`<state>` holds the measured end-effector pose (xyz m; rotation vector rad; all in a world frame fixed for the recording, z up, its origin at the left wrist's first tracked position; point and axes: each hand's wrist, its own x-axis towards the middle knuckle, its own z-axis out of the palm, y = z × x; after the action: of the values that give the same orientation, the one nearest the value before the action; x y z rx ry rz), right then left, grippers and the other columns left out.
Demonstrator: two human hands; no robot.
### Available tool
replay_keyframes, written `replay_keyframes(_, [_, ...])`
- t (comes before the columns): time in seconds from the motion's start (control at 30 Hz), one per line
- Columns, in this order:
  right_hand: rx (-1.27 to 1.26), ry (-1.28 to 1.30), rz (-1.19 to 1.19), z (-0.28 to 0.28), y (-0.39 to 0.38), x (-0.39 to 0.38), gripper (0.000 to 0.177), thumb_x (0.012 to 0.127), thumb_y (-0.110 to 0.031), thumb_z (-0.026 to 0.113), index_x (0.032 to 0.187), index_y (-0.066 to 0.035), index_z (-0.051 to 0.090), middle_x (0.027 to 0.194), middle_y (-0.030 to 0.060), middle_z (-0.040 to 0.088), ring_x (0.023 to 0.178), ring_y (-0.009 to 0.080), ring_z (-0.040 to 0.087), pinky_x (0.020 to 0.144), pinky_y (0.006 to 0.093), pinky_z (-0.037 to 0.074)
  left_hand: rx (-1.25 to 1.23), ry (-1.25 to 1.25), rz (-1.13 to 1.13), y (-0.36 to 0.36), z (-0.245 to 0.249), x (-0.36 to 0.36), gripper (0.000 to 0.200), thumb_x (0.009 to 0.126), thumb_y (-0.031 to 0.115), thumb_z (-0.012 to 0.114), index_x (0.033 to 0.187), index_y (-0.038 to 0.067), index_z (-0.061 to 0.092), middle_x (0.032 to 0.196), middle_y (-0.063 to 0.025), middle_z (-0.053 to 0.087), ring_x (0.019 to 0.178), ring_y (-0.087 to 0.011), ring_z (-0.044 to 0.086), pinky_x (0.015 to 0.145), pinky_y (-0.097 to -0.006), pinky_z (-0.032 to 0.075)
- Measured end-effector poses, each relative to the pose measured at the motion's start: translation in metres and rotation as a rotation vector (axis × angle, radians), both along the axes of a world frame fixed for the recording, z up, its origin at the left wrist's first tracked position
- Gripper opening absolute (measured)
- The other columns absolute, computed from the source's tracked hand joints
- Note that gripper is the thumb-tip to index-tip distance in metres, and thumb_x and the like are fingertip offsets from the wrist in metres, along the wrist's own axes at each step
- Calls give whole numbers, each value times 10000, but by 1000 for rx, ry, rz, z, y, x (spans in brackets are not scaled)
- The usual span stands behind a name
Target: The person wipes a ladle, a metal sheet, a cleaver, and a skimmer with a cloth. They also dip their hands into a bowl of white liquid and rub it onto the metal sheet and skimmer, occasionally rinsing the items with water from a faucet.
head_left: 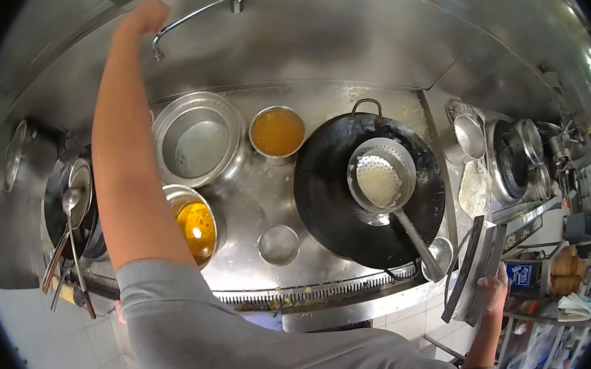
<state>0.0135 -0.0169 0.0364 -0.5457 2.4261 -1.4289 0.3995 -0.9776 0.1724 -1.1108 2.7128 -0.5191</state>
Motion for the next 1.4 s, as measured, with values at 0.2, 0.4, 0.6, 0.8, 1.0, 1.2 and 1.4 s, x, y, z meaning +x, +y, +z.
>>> replay_keyframes(0.2, [-68,113,157,-29,7,-9,623,907,-535,656,1127,48,646,1122,141,647,771,150,623,695,284,495,478,534,275,124,13,-13,893,962,745,366,844,-69,716,818,-196,711,835,-385,681,825,-491,522])
replay_keyframes(0.4, [-24,119,297,-39,25,-35,850,878,-772,548,893,60,723,1482,186,447,854,202,641,749,307,504,92,388,185,150,9,-5,789,977,680,432,1030,-50,726,997,-239,720,982,-415,682,907,-496,516])
replay_keyframes(0.6, [-166,-129,108,-36,15,-42,758,893,-409,699,1436,63,462,999,67,655,789,156,606,718,276,486,42,701,-9,320,-15,-32,543,973,522,560,1083,26,751,1026,-217,730,992,-403,691,895,-467,536])
replay_keyframes(0.8, [-201,-324,-57,-12,-33,-48,741,754,-27,562,1460,94,375,825,72,639,759,173,591,724,295,480,1257,760,-444,626,-58,-173,545,997,471,605,1271,3,657,1394,-178,609,1177,-254,654,1004,-371,504])
replay_keyframes(1.0, [-359,-182,284,-35,-56,-96,232,902,-154,639,1099,-40,592,988,54,629,874,173,600,803,324,498,1632,1302,43,805,-141,-323,751,972,337,657,1515,-59,323,1384,-257,565,1110,-267,646,964,-376,498])
replay_keyframes(1.2, [-638,-179,176,11,-79,-128,313,922,-273,711,1100,-31,621,1118,74,584,1045,182,533,956,351,429,1513,1153,343,837,-147,-352,353,938,164,677,1211,-57,654,1067,-177,722,952,-248,683,837,-404,529])
replay_keyframes(1.4, [-591,-510,393,1,-85,-122,457,893,-341,763,1136,9,598,1127,107,624,1018,217,563,950,370,449,1346,1269,504,842,-137,-358,486,920,247,682,1160,-172,618,1051,-262,693,899,-306,688,748,-442,536])
